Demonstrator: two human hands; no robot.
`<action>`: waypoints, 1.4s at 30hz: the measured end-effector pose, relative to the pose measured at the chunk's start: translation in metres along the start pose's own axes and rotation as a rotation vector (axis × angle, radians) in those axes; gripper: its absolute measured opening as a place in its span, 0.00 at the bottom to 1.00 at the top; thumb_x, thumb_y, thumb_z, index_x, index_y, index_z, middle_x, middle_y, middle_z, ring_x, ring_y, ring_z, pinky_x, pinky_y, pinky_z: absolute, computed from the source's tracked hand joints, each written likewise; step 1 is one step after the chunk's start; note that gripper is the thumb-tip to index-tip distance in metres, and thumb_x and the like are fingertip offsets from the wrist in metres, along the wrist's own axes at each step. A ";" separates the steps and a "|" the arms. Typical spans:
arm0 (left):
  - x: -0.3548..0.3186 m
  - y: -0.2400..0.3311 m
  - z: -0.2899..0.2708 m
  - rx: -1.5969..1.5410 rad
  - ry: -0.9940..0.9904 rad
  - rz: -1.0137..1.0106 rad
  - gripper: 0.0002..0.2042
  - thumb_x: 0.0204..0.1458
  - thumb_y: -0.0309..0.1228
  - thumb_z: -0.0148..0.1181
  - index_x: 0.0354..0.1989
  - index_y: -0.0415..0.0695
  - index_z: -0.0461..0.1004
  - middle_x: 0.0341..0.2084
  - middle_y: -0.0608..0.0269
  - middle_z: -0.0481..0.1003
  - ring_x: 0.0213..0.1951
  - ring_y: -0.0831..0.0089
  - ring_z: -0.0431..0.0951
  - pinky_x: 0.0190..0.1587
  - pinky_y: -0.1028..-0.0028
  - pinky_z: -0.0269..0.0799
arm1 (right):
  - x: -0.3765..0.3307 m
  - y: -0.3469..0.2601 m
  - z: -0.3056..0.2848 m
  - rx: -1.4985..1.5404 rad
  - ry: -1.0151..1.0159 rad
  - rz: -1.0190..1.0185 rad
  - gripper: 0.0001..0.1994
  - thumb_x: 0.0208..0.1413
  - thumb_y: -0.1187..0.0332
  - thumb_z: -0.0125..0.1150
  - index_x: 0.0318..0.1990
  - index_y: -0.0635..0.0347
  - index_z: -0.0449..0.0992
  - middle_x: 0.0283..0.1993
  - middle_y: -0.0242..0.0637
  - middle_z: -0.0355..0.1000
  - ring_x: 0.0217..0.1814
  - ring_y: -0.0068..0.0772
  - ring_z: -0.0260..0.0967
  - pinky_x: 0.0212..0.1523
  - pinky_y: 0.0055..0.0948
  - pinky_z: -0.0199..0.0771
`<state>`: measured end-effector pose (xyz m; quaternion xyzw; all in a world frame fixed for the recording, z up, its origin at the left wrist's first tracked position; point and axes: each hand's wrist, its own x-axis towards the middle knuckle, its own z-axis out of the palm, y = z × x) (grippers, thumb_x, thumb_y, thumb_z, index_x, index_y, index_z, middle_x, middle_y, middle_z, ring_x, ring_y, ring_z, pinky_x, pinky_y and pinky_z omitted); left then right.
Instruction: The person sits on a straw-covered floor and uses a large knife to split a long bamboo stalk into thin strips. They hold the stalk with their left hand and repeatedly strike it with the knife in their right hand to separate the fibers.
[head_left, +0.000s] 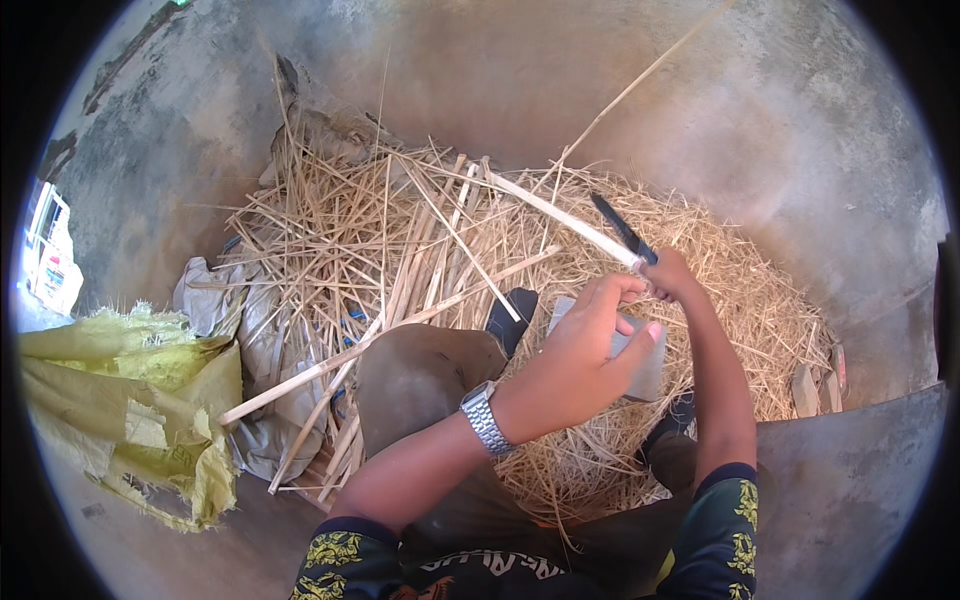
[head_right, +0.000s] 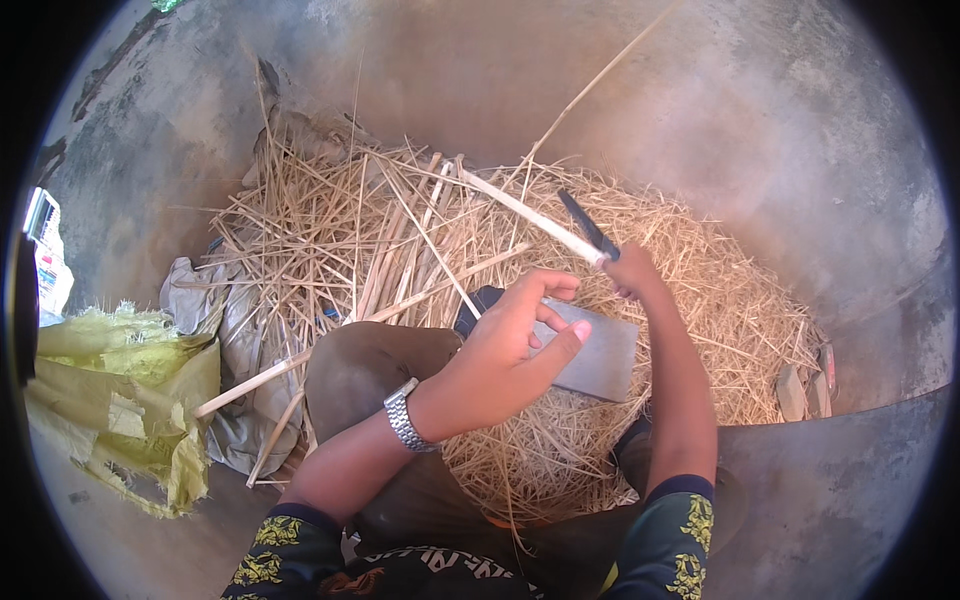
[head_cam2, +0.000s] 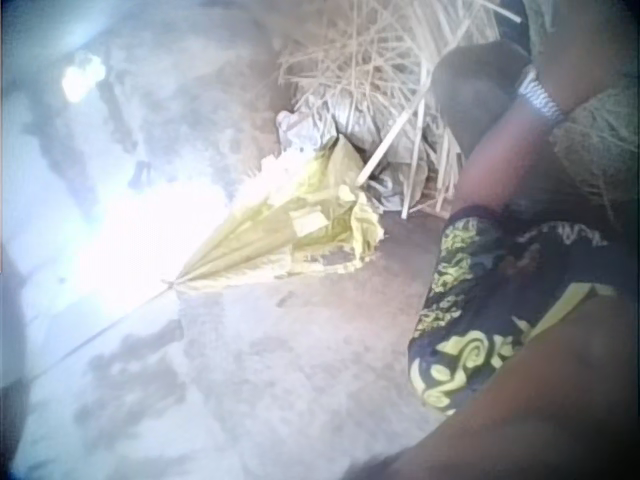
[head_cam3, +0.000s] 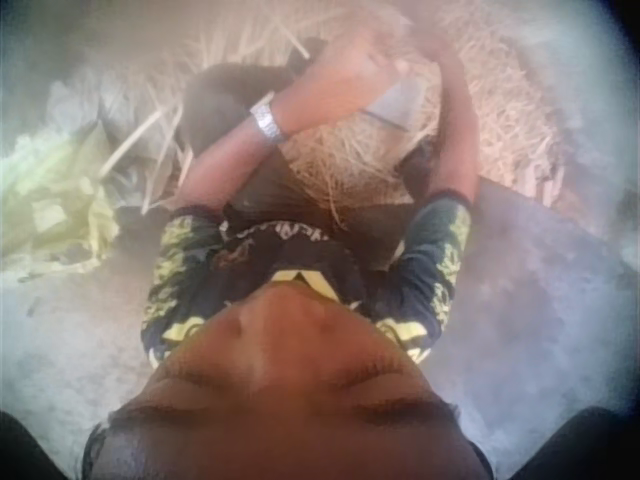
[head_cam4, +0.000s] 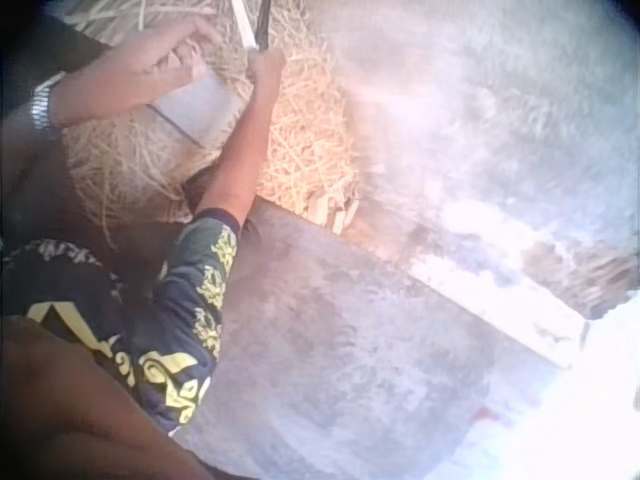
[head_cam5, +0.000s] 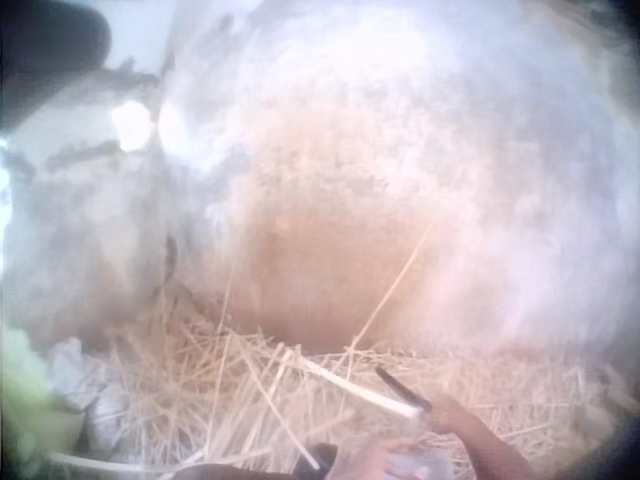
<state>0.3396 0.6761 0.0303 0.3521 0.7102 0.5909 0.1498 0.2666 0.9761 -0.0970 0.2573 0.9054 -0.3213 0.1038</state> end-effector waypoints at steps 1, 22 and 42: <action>0.000 0.000 0.001 0.003 0.005 0.000 0.23 0.62 0.36 0.57 0.60 0.37 0.62 0.54 0.52 0.69 0.47 0.71 0.75 0.43 0.70 0.71 | -0.001 -0.011 -0.012 -0.169 0.096 -0.084 0.13 0.59 0.64 0.61 0.42 0.66 0.77 0.26 0.44 0.75 0.23 0.36 0.75 0.25 0.37 0.75; 0.011 0.013 0.022 0.057 -0.103 0.039 0.20 0.62 0.34 0.57 0.56 0.34 0.63 0.48 0.47 0.70 0.41 0.64 0.78 0.48 0.65 0.72 | 0.035 0.018 0.016 0.257 -0.156 0.094 0.17 0.56 0.58 0.66 0.35 0.67 0.74 0.20 0.37 0.70 0.14 0.25 0.64 0.14 0.29 0.60; 0.008 -0.011 -0.013 0.196 0.308 0.114 0.15 0.59 0.32 0.59 0.49 0.36 0.70 0.42 0.51 0.77 0.45 0.64 0.77 0.48 0.66 0.73 | -0.178 -0.026 -0.088 -0.661 0.418 -0.093 0.14 0.59 0.58 0.62 0.36 0.61 0.79 0.28 0.47 0.76 0.31 0.50 0.76 0.34 0.45 0.75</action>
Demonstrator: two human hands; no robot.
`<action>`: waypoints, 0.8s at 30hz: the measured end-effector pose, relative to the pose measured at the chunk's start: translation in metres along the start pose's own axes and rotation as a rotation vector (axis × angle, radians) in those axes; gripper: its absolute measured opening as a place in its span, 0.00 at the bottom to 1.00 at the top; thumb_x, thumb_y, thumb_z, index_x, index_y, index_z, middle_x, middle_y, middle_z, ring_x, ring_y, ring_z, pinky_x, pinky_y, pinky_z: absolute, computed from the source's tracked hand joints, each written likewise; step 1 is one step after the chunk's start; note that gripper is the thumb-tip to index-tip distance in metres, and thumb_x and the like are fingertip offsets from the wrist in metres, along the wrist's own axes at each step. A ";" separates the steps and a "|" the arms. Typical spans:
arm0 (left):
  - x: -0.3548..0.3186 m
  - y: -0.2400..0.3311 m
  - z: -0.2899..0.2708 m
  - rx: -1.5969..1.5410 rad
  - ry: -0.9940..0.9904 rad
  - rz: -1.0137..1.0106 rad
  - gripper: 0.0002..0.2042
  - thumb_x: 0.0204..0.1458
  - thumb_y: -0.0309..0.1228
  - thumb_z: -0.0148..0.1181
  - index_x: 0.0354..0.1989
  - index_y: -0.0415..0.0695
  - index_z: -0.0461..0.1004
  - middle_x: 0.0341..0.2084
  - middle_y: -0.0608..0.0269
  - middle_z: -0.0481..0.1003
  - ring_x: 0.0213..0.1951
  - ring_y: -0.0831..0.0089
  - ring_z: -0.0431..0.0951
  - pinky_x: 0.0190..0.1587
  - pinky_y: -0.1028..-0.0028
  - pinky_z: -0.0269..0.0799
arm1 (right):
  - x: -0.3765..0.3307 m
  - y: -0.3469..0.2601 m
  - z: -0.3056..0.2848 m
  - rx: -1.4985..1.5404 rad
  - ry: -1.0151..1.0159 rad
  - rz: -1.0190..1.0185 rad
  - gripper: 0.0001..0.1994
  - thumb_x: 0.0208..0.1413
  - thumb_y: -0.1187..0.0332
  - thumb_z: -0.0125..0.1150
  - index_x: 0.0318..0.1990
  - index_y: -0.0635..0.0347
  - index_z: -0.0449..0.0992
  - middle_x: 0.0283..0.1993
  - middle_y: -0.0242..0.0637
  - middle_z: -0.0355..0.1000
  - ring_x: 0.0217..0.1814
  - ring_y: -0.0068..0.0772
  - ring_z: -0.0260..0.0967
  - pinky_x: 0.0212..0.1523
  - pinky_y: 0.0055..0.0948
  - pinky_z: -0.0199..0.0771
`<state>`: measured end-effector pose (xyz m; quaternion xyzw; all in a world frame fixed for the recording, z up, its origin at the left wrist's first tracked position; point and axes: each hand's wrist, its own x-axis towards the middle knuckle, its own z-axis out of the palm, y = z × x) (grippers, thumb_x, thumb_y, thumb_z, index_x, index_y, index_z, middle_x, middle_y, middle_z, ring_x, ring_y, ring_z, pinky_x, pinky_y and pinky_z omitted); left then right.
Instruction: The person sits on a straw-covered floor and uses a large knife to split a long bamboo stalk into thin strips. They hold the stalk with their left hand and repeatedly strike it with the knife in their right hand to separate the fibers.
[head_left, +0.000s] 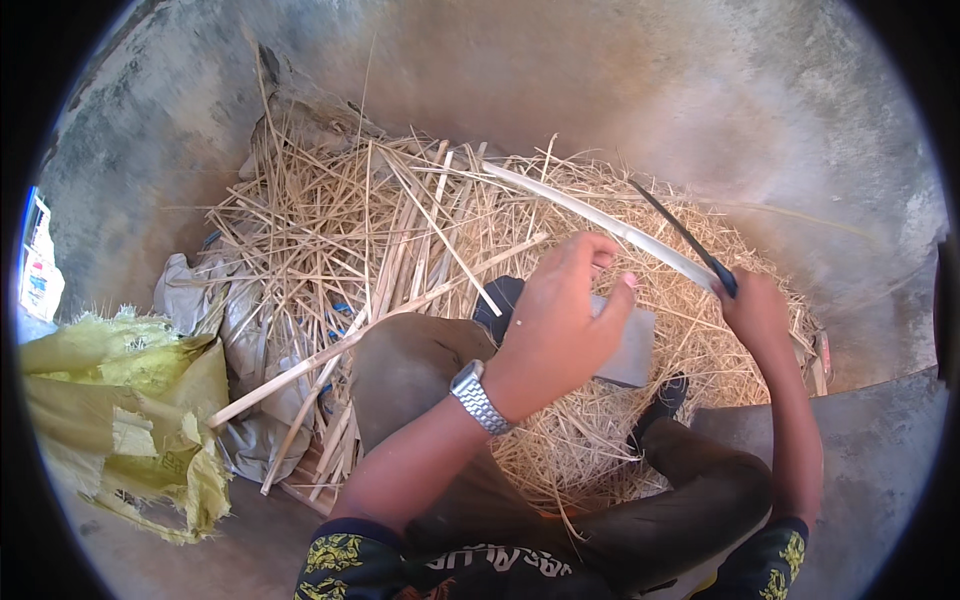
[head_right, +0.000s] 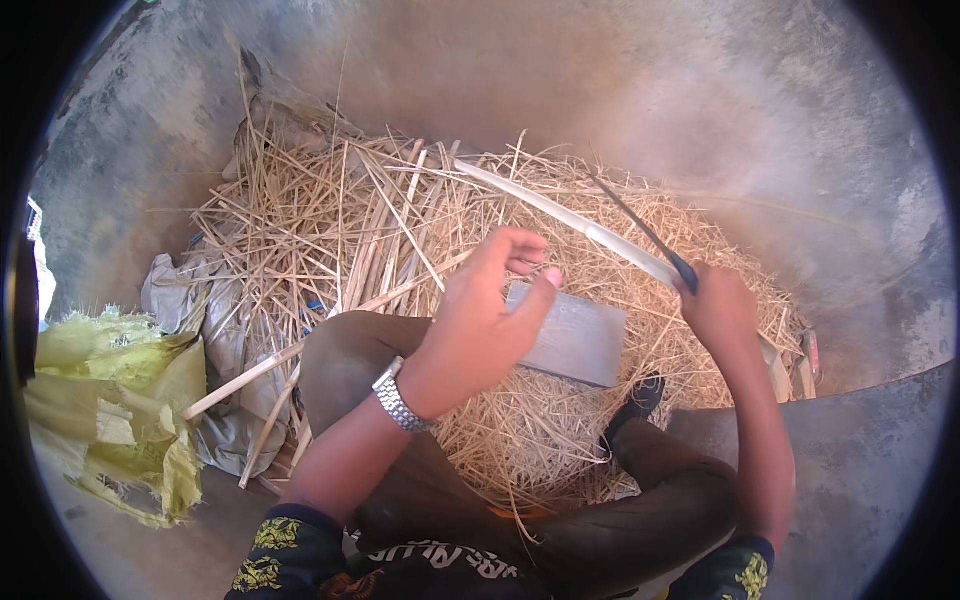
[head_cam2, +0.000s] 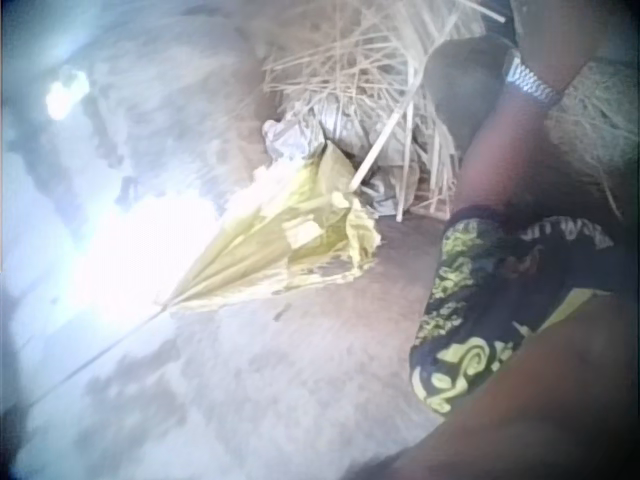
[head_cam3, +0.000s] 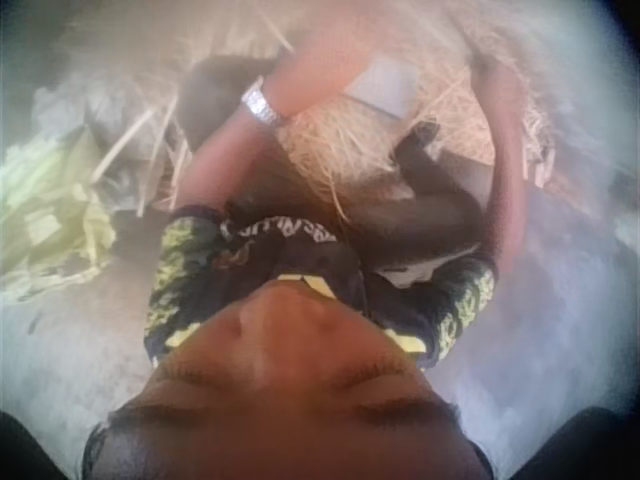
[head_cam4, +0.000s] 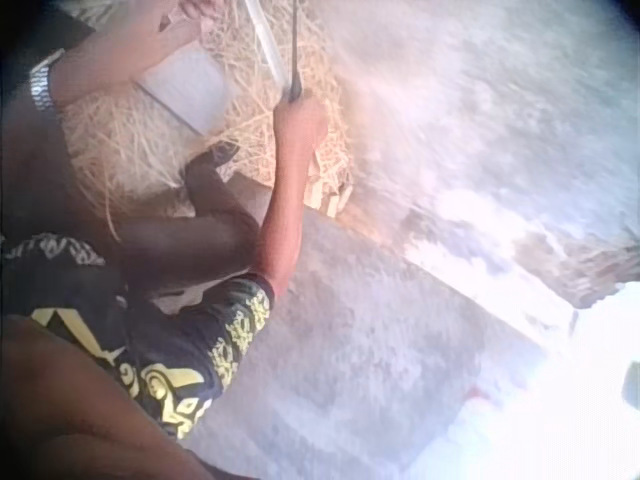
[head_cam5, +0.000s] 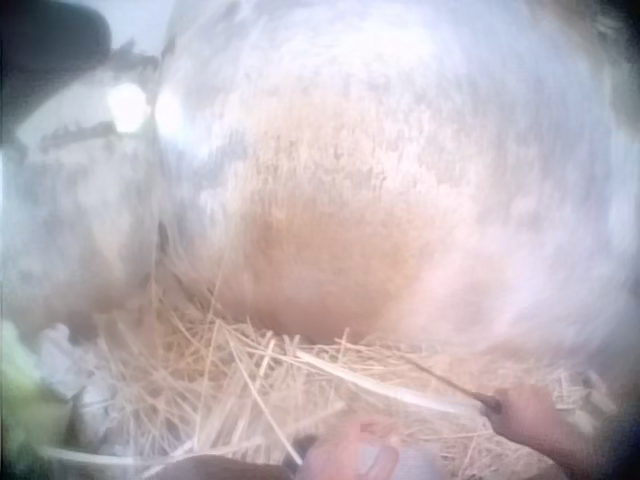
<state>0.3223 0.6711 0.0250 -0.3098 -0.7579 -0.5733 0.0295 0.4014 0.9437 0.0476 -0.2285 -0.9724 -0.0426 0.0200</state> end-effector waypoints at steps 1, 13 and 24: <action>0.000 -0.003 -0.005 0.011 0.014 -0.008 0.15 0.59 0.32 0.59 0.49 0.36 0.70 0.42 0.51 0.77 0.44 0.65 0.77 0.48 0.67 0.73 | -0.017 0.012 -0.012 -0.040 0.029 0.007 0.14 0.59 0.57 0.62 0.35 0.61 0.78 0.26 0.48 0.75 0.30 0.51 0.75 0.33 0.45 0.74; 0.023 -0.014 -0.032 -0.330 0.157 -0.297 0.29 0.55 0.43 0.65 0.57 0.35 0.63 0.47 0.55 0.73 0.49 0.71 0.73 0.49 0.71 0.70 | -0.185 0.150 -0.107 0.180 0.475 0.228 0.11 0.60 0.65 0.64 0.34 0.66 0.77 0.15 0.32 0.58 0.19 0.17 0.56 0.21 0.27 0.55; 0.101 0.099 -0.130 -1.053 0.505 0.140 0.42 0.59 0.48 0.60 0.68 0.28 0.46 0.58 0.31 0.63 0.62 0.48 0.67 0.67 0.55 0.65 | -0.180 0.041 -0.014 1.234 -0.042 0.097 0.10 0.58 0.64 0.68 0.37 0.63 0.80 0.21 0.28 0.72 0.19 0.16 0.67 0.20 0.20 0.64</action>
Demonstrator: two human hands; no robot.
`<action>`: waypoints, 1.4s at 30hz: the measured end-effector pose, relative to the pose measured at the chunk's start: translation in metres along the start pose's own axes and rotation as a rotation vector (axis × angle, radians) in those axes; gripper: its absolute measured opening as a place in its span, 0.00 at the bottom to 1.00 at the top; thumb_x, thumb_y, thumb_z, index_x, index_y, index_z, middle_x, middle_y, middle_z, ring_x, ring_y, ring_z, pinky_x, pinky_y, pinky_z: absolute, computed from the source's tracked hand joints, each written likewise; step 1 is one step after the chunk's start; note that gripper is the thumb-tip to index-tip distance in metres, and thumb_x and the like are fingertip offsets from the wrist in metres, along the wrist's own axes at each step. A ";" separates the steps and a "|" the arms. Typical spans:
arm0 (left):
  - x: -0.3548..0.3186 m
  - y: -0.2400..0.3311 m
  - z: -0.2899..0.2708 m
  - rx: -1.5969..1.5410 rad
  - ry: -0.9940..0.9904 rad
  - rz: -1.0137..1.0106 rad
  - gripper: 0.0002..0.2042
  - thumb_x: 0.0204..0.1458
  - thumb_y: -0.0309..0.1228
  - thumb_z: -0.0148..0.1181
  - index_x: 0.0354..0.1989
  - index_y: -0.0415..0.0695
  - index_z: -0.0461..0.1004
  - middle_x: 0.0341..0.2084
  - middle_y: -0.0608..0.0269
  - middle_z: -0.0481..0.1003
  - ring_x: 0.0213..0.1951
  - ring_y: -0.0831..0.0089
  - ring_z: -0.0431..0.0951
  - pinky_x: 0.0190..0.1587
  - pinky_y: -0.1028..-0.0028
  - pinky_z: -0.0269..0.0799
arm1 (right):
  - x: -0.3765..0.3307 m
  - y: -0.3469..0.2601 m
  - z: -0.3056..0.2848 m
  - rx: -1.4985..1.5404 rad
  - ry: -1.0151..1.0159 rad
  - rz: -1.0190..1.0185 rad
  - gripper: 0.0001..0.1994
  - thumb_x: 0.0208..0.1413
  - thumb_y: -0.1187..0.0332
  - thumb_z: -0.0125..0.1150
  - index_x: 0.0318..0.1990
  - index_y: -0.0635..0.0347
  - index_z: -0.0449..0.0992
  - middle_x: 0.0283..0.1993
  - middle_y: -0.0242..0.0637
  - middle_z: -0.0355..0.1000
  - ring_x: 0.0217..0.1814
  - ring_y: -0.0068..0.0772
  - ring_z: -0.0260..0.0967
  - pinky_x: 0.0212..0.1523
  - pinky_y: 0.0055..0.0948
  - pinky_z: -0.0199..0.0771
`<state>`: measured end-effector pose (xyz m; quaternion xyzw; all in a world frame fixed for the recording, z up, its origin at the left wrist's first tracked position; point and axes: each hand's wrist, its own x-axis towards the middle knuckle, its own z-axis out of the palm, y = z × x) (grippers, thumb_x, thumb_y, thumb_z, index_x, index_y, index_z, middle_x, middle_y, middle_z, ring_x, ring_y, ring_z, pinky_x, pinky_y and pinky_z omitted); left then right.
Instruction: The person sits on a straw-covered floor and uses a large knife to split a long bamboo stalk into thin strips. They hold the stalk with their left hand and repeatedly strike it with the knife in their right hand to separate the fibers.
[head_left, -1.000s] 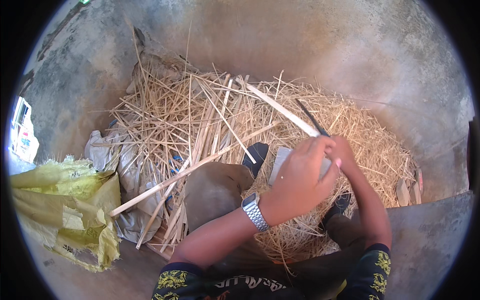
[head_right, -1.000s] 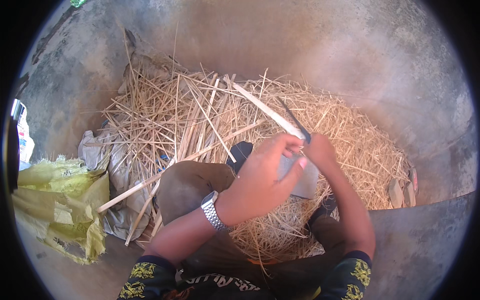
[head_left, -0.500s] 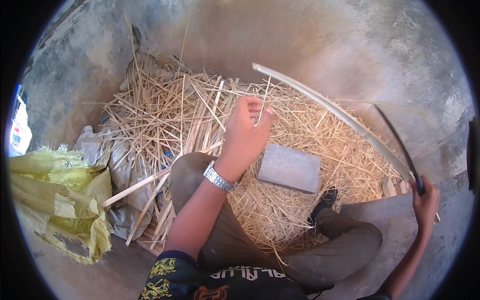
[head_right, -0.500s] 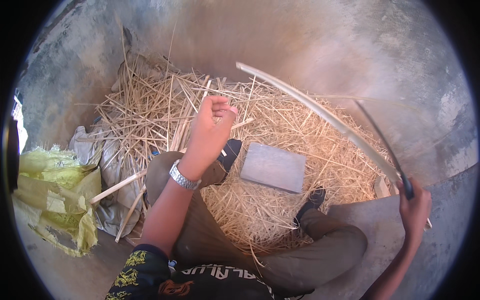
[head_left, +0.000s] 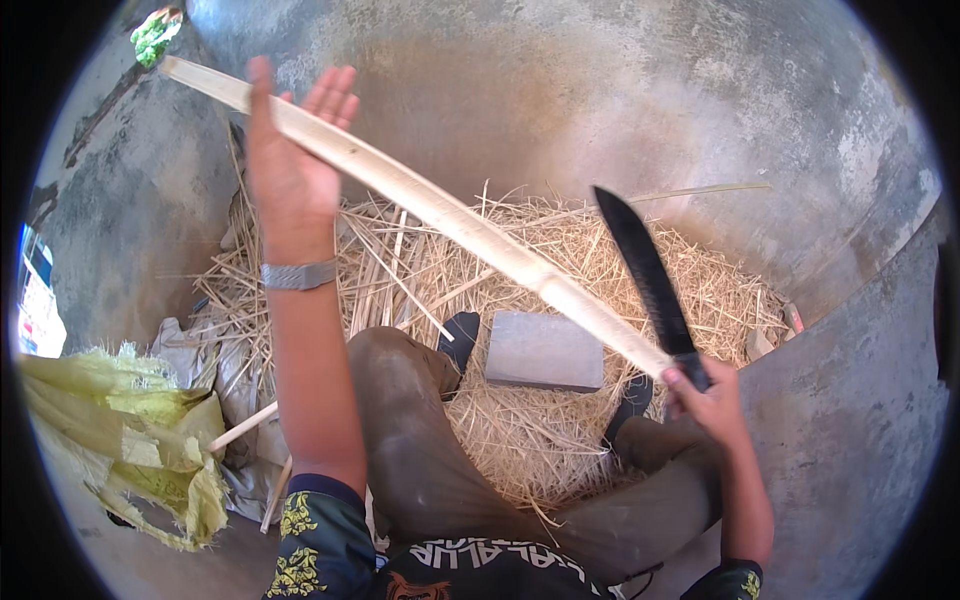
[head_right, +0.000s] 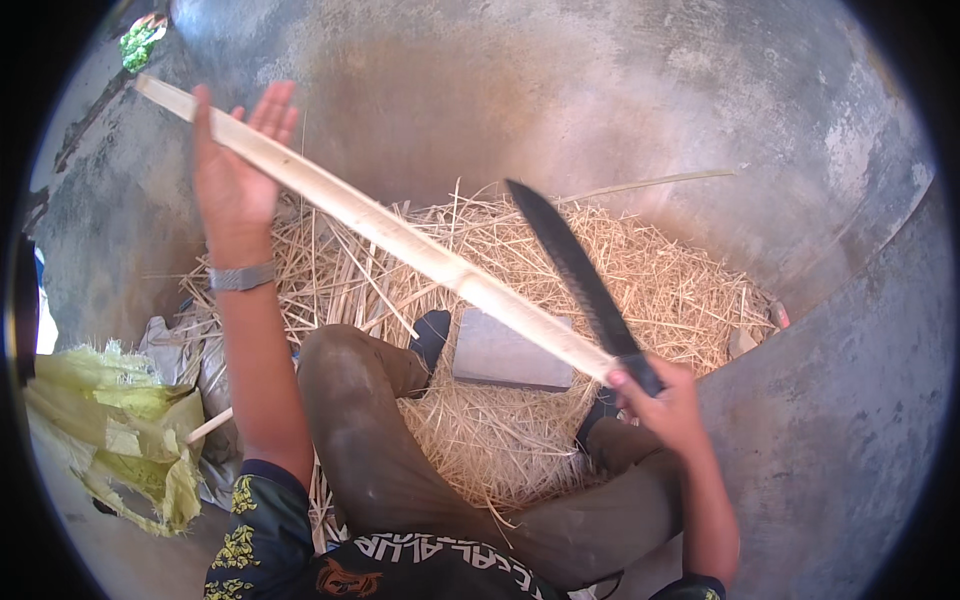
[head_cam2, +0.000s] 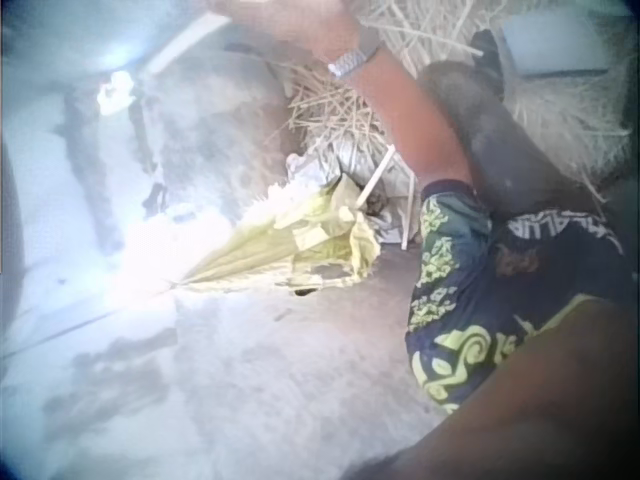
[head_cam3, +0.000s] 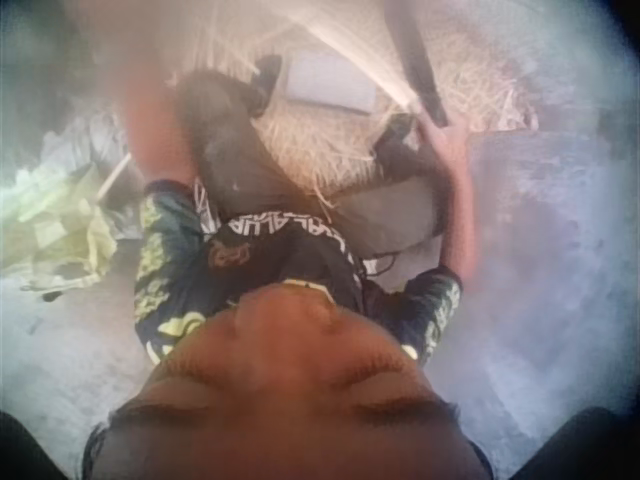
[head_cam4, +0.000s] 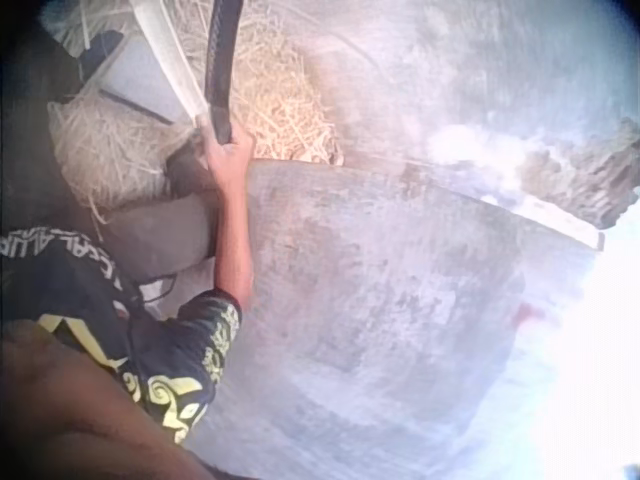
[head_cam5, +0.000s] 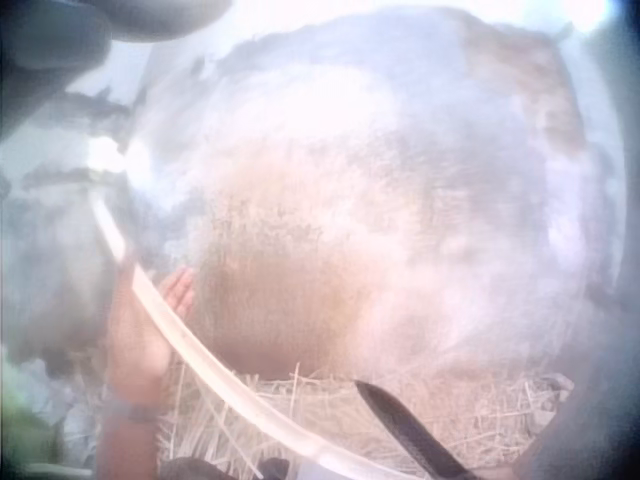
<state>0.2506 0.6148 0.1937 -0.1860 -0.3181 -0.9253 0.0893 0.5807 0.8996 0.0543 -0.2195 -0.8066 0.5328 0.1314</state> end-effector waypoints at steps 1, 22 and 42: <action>-0.001 0.018 0.000 -0.044 -0.093 0.081 0.33 0.63 0.45 0.55 0.63 0.30 0.52 0.48 0.41 0.68 0.52 0.55 0.72 0.58 0.61 0.72 | 0.009 0.003 0.015 0.122 -0.111 0.068 0.11 0.58 0.64 0.68 0.37 0.64 0.81 0.22 0.29 0.73 0.21 0.17 0.68 0.22 0.21 0.66; -0.077 -0.079 0.066 0.153 -0.650 0.073 0.24 0.67 0.55 0.41 0.28 0.47 0.59 0.13 0.76 0.50 0.14 0.85 0.48 0.15 0.79 0.43 | -0.017 -0.015 0.165 0.781 0.569 -0.139 0.12 0.67 0.60 0.56 0.41 0.61 0.73 0.20 0.22 0.63 0.18 0.12 0.56 0.19 0.18 0.56; -0.054 -0.109 0.094 0.312 -0.644 0.005 0.26 0.63 0.60 0.45 0.25 0.49 0.59 0.13 0.76 0.52 0.13 0.84 0.53 0.16 0.79 0.48 | 0.019 0.081 0.195 0.037 0.128 0.249 0.22 0.65 0.53 0.54 0.43 0.71 0.75 0.26 0.47 0.74 0.27 0.37 0.73 0.33 0.39 0.73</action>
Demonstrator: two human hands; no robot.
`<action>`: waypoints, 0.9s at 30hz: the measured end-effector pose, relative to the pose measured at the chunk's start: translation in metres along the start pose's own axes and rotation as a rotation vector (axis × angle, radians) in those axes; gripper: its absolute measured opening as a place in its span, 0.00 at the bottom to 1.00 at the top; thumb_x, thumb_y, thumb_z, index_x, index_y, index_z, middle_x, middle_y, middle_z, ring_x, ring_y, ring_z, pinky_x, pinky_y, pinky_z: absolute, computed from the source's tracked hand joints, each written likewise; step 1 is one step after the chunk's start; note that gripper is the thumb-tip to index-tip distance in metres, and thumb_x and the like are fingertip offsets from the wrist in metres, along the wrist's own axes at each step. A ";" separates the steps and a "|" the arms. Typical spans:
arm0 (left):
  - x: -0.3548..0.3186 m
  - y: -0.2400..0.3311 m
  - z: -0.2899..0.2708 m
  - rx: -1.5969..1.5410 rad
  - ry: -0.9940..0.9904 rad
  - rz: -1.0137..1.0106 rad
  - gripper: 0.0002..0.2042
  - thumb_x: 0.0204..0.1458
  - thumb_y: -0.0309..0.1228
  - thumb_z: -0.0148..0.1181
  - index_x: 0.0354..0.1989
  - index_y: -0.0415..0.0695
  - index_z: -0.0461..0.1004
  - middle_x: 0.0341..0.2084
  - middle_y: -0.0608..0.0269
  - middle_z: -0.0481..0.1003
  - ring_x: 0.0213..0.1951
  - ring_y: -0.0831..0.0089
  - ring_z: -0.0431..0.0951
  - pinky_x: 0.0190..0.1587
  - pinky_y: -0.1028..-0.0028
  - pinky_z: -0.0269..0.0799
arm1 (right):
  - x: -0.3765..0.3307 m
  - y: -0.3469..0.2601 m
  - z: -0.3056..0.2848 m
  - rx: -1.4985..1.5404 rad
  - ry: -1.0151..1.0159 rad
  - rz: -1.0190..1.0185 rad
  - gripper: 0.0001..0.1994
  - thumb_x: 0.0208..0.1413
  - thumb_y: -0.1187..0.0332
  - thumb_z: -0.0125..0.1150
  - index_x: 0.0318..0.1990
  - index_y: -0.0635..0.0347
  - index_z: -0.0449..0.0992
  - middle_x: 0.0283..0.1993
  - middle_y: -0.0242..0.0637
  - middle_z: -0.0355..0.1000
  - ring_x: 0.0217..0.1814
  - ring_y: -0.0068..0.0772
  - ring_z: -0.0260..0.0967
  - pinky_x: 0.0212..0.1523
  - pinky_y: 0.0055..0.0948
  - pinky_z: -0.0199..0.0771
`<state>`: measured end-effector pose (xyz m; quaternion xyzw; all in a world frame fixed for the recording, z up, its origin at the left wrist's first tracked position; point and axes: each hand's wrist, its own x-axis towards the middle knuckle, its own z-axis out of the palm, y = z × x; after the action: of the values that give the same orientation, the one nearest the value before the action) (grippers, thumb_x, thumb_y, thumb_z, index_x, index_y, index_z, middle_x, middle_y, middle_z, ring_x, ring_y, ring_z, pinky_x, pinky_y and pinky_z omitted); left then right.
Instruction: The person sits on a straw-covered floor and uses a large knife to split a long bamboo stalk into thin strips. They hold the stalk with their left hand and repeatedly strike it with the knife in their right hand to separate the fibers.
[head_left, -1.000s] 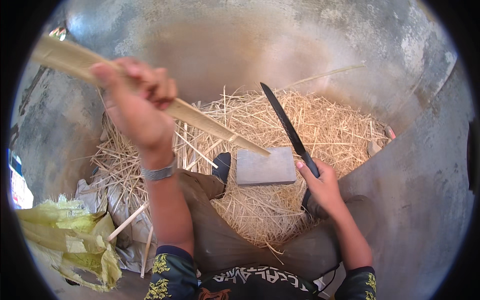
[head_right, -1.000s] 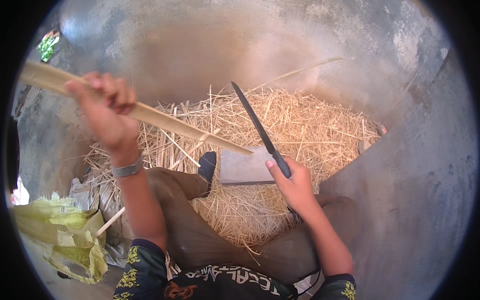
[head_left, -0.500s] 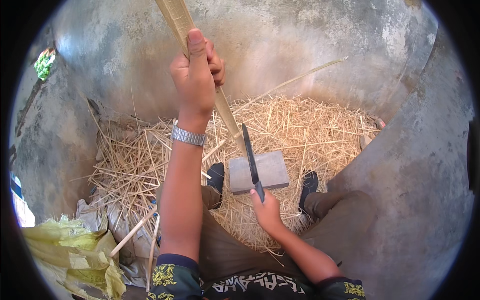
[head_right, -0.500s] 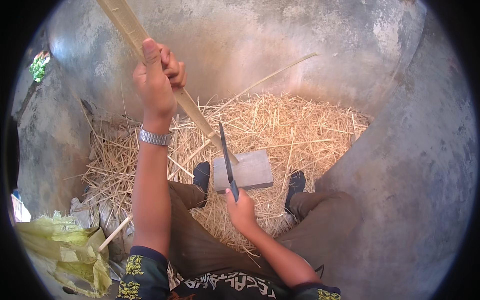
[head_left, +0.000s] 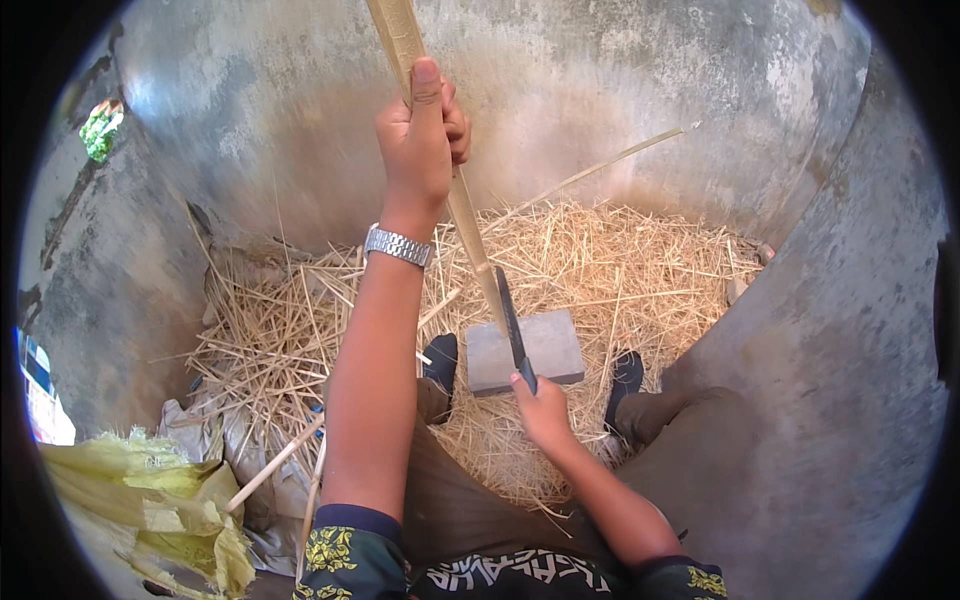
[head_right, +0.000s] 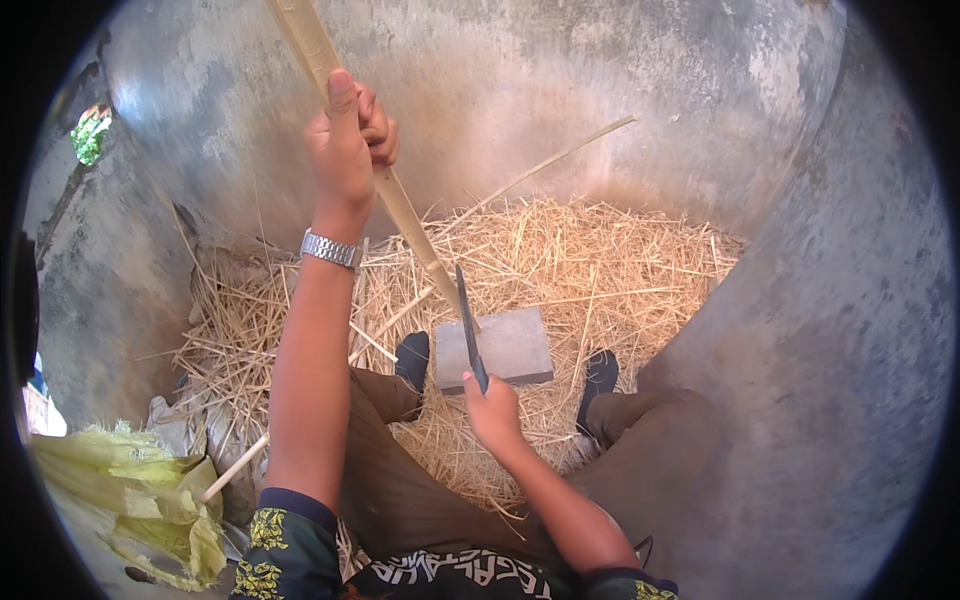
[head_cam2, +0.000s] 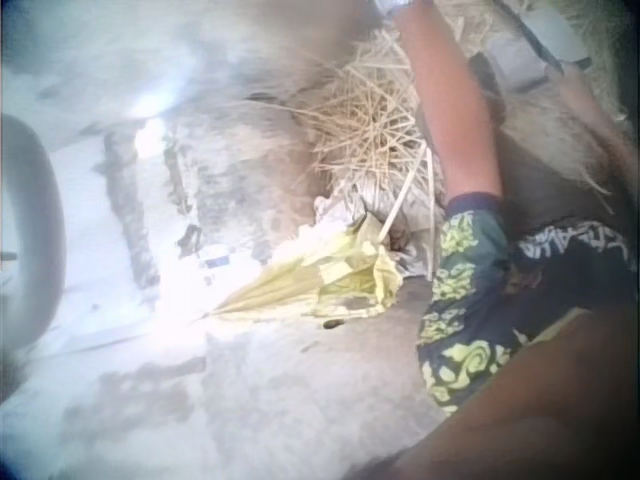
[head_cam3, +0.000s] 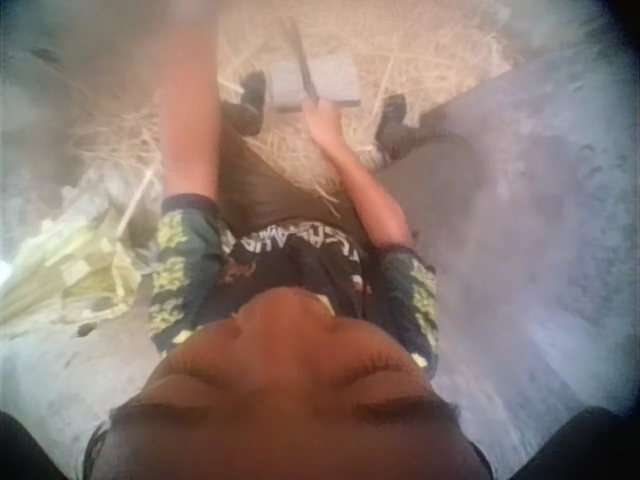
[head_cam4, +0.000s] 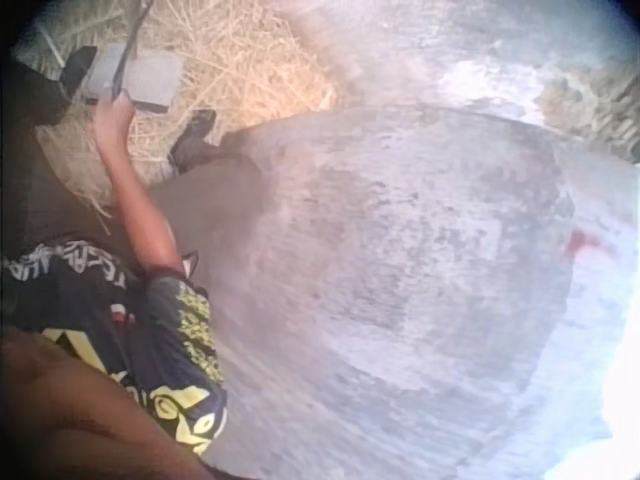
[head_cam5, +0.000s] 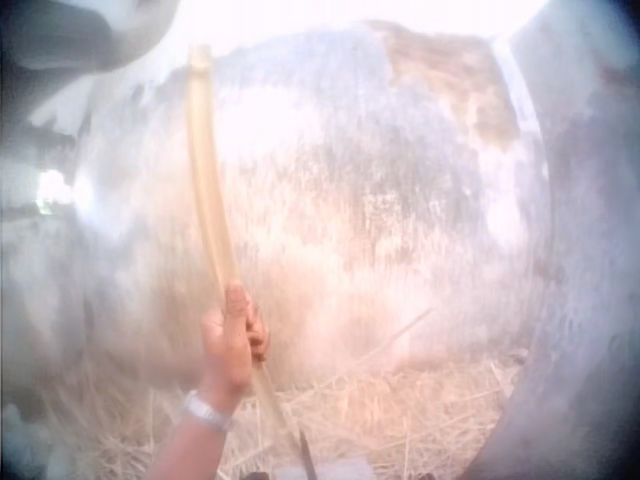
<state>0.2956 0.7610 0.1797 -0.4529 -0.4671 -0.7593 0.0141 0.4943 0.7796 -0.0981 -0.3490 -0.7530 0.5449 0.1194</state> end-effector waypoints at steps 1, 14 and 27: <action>0.002 0.002 -0.003 -0.025 -0.066 -0.017 0.26 0.63 0.60 0.44 0.26 0.49 0.59 0.13 0.76 0.53 0.13 0.84 0.54 0.16 0.79 0.49 | -0.002 -0.014 -0.009 -0.079 0.035 0.010 0.24 0.64 0.52 0.54 0.44 0.73 0.75 0.28 0.51 0.75 0.29 0.40 0.74 0.35 0.42 0.74; 0.007 -0.001 -0.011 -0.215 -0.303 -0.078 0.27 0.64 0.61 0.39 0.27 0.48 0.62 0.11 0.77 0.50 0.13 0.84 0.49 0.16 0.79 0.44 | -0.031 -0.004 -0.018 0.261 -0.097 0.035 0.18 0.69 0.54 0.50 0.47 0.64 0.69 0.16 0.23 0.59 0.13 0.17 0.57 0.13 0.19 0.56; -0.001 0.001 -0.005 -0.162 -0.153 -0.063 0.25 0.64 0.59 0.44 0.26 0.49 0.58 0.12 0.77 0.50 0.14 0.85 0.47 0.16 0.80 0.42 | -0.023 -0.008 0.009 0.309 -0.065 -0.007 0.21 0.66 0.53 0.53 0.26 0.60 0.69 0.17 0.27 0.62 0.15 0.21 0.59 0.19 0.27 0.61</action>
<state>0.2931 0.7570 0.1789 -0.4944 -0.4178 -0.7578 -0.0822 0.5032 0.7561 -0.0901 -0.3060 -0.6650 0.6648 0.1492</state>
